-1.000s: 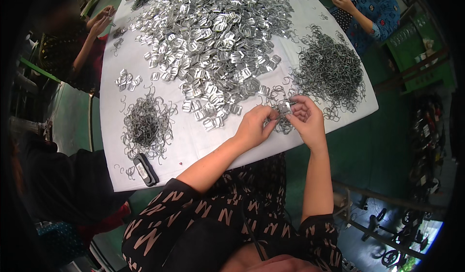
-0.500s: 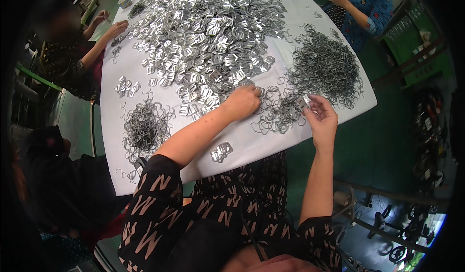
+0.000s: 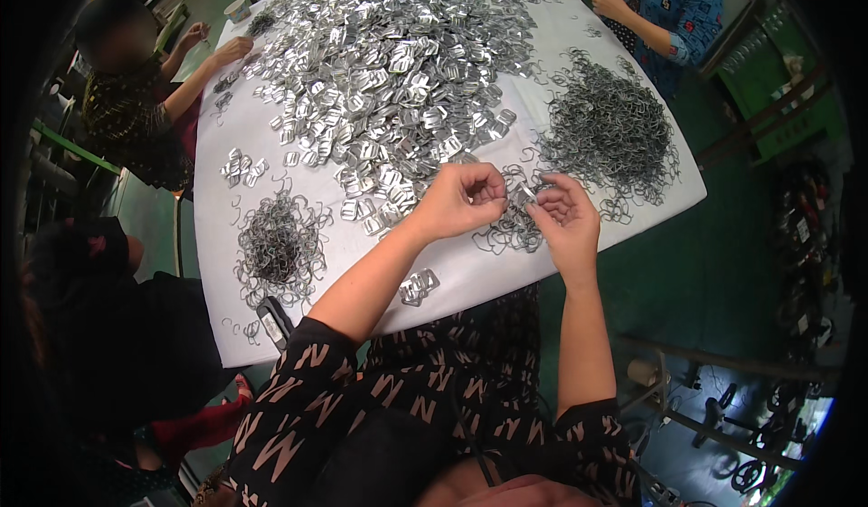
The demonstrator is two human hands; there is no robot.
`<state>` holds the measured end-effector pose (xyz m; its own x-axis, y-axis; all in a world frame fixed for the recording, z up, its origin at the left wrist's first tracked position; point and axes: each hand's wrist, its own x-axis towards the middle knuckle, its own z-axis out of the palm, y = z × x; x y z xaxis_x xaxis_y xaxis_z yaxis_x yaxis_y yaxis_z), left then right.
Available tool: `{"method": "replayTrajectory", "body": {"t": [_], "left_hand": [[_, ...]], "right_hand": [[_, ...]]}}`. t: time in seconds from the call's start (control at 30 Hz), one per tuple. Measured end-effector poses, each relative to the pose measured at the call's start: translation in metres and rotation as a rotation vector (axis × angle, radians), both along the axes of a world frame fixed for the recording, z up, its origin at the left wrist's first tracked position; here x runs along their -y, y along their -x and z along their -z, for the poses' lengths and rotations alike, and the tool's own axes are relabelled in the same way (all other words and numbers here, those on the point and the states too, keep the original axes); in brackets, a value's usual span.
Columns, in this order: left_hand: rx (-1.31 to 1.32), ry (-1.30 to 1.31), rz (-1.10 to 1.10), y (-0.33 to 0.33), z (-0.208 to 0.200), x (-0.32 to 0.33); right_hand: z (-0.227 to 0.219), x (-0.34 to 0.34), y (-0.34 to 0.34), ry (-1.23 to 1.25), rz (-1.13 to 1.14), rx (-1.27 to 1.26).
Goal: The person sits at a table and repeatedly picks up small metal hooks and rectangular metal plates. They attach the hooks to the plates by hand and then hang the assembled items on a nearby metal rack. The process is repeated continuously with other workers visible in the background.
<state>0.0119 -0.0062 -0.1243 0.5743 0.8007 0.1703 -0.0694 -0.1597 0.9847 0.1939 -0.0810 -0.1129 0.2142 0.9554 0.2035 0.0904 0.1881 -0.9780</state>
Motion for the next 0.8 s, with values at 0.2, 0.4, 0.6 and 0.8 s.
{"method": "replayTrajectory", "body": {"t": [0.2,0.4,0.6,0.8], "left_hand": [[-0.006,-0.528,-0.124,0.001,-0.005,0.001],[0.149,-0.404,-0.166,0.006,0.009,-0.002],[0.113,-0.350,-0.138,0.026,0.005,-0.006],[0.021,-0.463,-0.167,0.028,0.004,-0.006]], "right_hand": [[-0.003,-0.003,0.011,-0.024,-0.060,0.083],[-0.004,-0.016,0.012,-0.008,-0.156,0.139],[0.004,-0.028,0.024,-0.043,-0.137,0.053],[0.004,-0.032,0.029,-0.047,-0.150,0.077]]}}
